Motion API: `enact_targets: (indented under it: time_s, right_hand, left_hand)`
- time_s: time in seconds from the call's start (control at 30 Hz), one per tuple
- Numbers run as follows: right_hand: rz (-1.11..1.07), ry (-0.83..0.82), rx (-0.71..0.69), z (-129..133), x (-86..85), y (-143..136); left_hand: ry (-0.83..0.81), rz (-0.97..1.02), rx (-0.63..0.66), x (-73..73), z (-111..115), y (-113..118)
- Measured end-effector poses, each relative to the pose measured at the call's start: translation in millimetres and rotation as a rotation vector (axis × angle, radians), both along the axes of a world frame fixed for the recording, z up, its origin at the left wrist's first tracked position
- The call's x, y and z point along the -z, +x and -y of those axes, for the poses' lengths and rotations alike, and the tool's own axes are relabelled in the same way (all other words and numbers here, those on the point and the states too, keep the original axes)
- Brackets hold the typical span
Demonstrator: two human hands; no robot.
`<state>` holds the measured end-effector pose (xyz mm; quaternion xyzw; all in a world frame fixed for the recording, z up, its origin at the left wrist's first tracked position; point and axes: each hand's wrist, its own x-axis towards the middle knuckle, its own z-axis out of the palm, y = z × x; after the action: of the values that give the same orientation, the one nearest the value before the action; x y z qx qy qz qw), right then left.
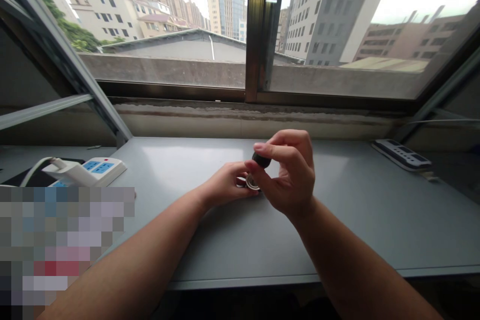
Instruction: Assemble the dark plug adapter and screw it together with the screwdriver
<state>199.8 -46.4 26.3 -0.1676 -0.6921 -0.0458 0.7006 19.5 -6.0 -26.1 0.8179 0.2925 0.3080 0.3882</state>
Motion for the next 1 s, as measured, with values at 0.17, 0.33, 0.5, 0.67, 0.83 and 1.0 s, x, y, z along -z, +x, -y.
enact_targets:
  time_s: [0.17, 0.33, 0.5, 0.67, 0.83, 1.0]
  right_hand:
    - [-0.061, -0.050, -0.082, -1.4, -0.8, 1.9]
    - [0.002, -0.084, -0.077, 2.8, -7.2, 4.5]
    - [-0.039, -0.034, 0.011, 1.6, -8.1, 8.2]
    - [0.044, -0.134, -0.090, 2.0, -8.6, 9.1]
    - [-0.012, -0.056, -0.011, -0.3, -9.8, 8.0]
    - [0.030, -0.084, -0.153, 2.2, -6.9, 10.5]
  left_hand:
    - [-0.017, -0.005, -0.014, 0.8, 0.2, 0.1]
    - [-0.025, 0.004, -0.009, 1.4, -0.6, -0.2]
    - [-0.013, 0.000, -0.014, 1.7, -1.0, -0.3]
    - [-0.024, 0.016, -0.009, 2.6, -0.5, 0.1]
    - [-0.027, 0.006, -0.012, 1.3, -1.2, -0.4]
    - [-0.019, -0.005, -0.008, 0.9, -1.8, -0.3]
